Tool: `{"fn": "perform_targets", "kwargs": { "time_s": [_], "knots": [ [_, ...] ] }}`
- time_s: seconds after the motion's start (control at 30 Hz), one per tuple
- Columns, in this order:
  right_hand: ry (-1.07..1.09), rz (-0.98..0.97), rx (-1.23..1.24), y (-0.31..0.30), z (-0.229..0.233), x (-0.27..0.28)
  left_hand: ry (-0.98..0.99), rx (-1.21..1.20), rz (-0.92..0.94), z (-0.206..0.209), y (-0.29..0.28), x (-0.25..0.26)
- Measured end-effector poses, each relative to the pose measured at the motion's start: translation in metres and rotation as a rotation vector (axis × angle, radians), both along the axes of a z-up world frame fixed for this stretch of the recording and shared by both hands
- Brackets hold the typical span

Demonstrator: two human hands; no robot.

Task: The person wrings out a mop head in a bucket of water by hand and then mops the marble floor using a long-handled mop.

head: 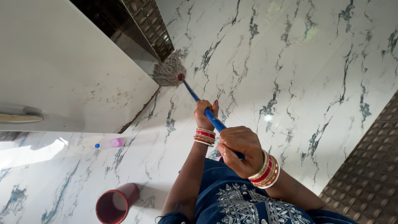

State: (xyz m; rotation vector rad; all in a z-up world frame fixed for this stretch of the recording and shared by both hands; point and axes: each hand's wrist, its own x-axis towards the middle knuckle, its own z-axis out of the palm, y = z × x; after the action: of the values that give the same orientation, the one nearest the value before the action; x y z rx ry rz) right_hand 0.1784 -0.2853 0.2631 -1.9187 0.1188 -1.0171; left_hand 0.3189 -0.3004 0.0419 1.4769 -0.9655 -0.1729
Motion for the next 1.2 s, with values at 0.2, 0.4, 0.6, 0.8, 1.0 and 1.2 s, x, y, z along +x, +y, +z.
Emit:
{"fn": "perform_targets", "kwargs": {
  "time_s": [0.2,0.4,0.6,0.8,1.0,1.2],
  "knots": [
    [-0.014,-0.099,-0.016,-0.019,-0.027,0.045,-0.062,-0.03,0.009,-0.048,-0.045,0.044],
    [0.048,-0.124,-0.12,-0.035,-0.089,0.132,-0.107,-0.138,-0.114,-0.122,-0.096,0.135],
    [0.076,-0.289,-0.043,-0.034,-0.085,0.169,-0.127,0.144,-0.391,-0.074,-0.103,0.163],
    [-0.09,-0.464,0.008,-0.015,0.003,0.146,-0.145,0.177,-0.479,0.027,-0.073,0.119],
    [-0.293,-0.512,-0.059,-0.032,-0.023,0.164,-0.279,0.18,-0.62,0.014,-0.103,0.123],
    [0.058,-0.607,-0.114,-0.078,-0.102,0.186,-0.135,0.222,-0.764,-0.041,-0.168,0.153]
  ]
}}
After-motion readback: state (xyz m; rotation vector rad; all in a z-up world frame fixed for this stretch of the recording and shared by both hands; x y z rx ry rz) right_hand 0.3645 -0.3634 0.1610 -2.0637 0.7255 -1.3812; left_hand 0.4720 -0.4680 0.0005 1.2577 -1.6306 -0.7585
